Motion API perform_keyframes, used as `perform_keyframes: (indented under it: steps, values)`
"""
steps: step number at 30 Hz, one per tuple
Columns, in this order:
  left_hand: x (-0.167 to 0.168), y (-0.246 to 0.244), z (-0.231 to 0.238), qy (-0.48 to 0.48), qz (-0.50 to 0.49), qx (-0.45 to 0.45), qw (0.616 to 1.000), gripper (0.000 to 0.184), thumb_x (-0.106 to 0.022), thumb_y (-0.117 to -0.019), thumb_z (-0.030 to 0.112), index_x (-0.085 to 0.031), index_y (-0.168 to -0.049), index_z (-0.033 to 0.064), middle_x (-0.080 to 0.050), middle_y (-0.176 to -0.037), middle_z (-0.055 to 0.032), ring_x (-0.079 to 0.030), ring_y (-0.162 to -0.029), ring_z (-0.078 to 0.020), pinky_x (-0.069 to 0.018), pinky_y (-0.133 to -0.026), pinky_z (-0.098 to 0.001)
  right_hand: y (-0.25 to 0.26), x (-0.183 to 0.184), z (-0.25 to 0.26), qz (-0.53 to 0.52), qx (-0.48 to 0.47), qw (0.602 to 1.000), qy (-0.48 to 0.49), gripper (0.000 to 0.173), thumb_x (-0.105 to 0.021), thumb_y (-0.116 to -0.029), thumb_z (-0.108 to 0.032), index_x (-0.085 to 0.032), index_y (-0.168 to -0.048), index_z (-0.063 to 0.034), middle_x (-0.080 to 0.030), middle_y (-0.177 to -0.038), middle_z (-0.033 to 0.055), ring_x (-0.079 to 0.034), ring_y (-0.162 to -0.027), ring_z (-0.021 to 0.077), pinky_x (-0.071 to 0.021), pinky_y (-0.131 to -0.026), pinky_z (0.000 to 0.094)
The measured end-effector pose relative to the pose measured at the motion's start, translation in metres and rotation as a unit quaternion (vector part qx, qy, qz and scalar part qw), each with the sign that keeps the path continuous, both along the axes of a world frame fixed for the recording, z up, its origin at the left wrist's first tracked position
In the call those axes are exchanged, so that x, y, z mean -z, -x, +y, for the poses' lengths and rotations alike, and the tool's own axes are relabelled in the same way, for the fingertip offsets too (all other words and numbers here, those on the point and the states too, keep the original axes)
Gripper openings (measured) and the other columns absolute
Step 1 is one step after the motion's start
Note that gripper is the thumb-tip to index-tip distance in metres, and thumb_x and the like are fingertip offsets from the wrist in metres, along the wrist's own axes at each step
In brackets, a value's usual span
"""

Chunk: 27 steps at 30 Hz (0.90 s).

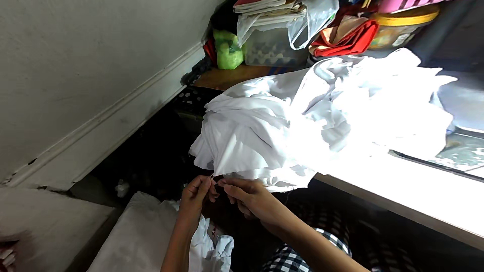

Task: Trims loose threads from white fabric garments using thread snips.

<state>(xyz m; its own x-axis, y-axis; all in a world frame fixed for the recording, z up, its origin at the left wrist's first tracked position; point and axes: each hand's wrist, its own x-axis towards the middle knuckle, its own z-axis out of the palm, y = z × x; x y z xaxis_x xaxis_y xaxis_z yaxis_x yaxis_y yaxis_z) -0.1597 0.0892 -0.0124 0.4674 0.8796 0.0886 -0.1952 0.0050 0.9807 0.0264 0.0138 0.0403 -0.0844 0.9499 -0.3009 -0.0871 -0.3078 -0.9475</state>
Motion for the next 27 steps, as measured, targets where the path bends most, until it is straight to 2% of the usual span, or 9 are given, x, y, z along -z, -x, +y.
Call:
perform_keyframes:
  steps: [3, 8, 11, 14, 17, 20, 22, 24, 27]
  values:
    - [-0.002, 0.001, -0.001, -0.068, 0.063, -0.023, 0.995, 0.025, -0.047, -0.107, 0.012, -0.067, -0.097, 0.0016, -0.066, -0.081, 0.0004, -0.064, -0.071, -0.0078, -0.0563, -0.068, -0.0234, 0.011, 0.001, 0.009, 0.061, 0.02, 0.998, 0.007, 0.026, -0.058, -0.105, -0.025, -0.066, -0.125, -0.0106, -0.062, -0.083, -0.0036, -0.045, -0.05, 0.0013, -0.0378, -0.044, 0.0165]
    - [-0.004, 0.0, -0.007, -0.118, 0.095, -0.038, 0.988, 0.024, -0.049, -0.1061, 0.013, -0.068, -0.096, 0.0025, -0.066, -0.082, 0.0013, -0.062, -0.07, -0.0055, -0.0541, -0.065, -0.0207, 0.023, 0.001, 0.022, 0.167, 0.054, 0.984, 0.024, 0.017, -0.058, -0.1048, -0.021, -0.066, -0.102, -0.0059, -0.06, -0.074, -0.0016, -0.043, -0.045, 0.0012, -0.0381, -0.041, 0.0157]
    - [0.001, 0.001, -0.009, -0.126, 0.108, -0.03, 0.986, 0.024, -0.05, -0.106, 0.014, -0.068, -0.095, 0.0032, -0.065, -0.081, 0.0017, -0.062, -0.07, -0.0053, -0.0544, -0.067, -0.0208, 0.021, 0.007, 0.022, 0.163, 0.052, 0.985, 0.025, 0.019, -0.055, -0.1064, -0.021, -0.066, -0.113, -0.0067, -0.059, -0.076, -0.0027, -0.04, -0.045, 0.0002, -0.0351, -0.04, 0.015]
    - [0.012, 0.003, -0.017, -0.072, 0.104, -0.014, 0.992, 0.023, -0.05, -0.1059, 0.015, -0.067, -0.095, 0.004, -0.065, -0.08, 0.003, -0.062, -0.07, -0.0051, -0.0546, -0.066, -0.0217, 0.014, 0.012, 0.014, 0.105, 0.004, 0.994, 0.011, 0.023, -0.055, -0.1062, -0.022, -0.065, -0.123, -0.009, -0.059, -0.078, -0.0039, -0.041, -0.046, 0.0006, -0.0353, -0.041, 0.016]
    - [0.024, 0.0, -0.035, -0.001, 0.149, 0.015, 0.989, 0.016, -0.052, -0.1016, 0.009, -0.066, -0.103, 0.0018, -0.066, -0.081, 0.0049, -0.063, -0.073, -0.001, -0.0557, -0.071, -0.0207, 0.005, 0.01, -0.001, 0.029, -0.088, 0.996, -0.018, 0.026, -0.06, -0.1029, -0.026, -0.064, -0.122, -0.0102, -0.062, -0.085, -0.0049, -0.05, -0.057, -0.0002, -0.0416, -0.05, 0.0165]
    - [0.029, -0.001, -0.046, -0.05, 0.267, 0.141, 0.952, 0.039, -0.068, -0.0947, 0.015, -0.063, -0.126, -0.0072, -0.07, -0.116, -0.0162, -0.067, -0.107, -0.0173, -0.0532, -0.099, -0.0365, -0.011, -0.002, -0.016, -0.069, -0.124, 0.982, -0.121, 0.032, -0.068, -0.0983, -0.029, -0.066, -0.121, -0.0066, -0.067, -0.101, 0.0006, -0.063, -0.086, 0.0037, -0.0543, -0.077, 0.0222]
    - [0.029, -0.006, -0.045, -0.064, 0.271, 0.219, 0.935, 0.044, -0.067, -0.097, 0.026, -0.063, -0.13, -0.0034, -0.067, -0.123, -0.0182, -0.065, -0.11, -0.0228, -0.0529, -0.097, -0.0413, -0.022, -0.017, -0.025, -0.15, -0.047, 0.97, -0.184, 0.026, -0.069, -0.0976, -0.03, -0.069, -0.112, -0.0079, -0.068, -0.092, -0.0007, -0.063, -0.078, 0.0035, -0.0542, -0.07, 0.0222]
    - [0.022, -0.012, -0.042, -0.045, 0.219, 0.257, 0.94, 0.031, -0.059, -0.1035, 0.025, -0.069, -0.12, 0.0014, -0.071, -0.113, -0.0085, -0.068, -0.1, -0.0126, -0.0563, -0.091, -0.0327, -0.037, -0.03, -0.031, -0.207, 0.088, 0.949, -0.22, 0.018, -0.064, -0.0989, -0.027, -0.071, -0.106, -0.0118, -0.065, -0.079, -0.0055, -0.058, -0.065, 0.0012, -0.0497, -0.059, 0.0209]
    - [-0.004, -0.021, -0.041, -0.016, 0.08, 0.231, 0.97, 0.03, -0.049, -0.1079, 0.022, -0.072, -0.103, 0.0029, -0.073, -0.095, 0.0013, -0.069, -0.088, -0.006, -0.0588, -0.084, -0.0274, -0.06, -0.041, -0.026, -0.107, 0.285, 0.931, -0.202, 0.009, -0.061, -0.0994, -0.02, -0.063, -0.108, -0.0176, -0.051, -0.062, -0.0064, -0.04, -0.046, 0.0012, -0.0347, -0.043, 0.0183]
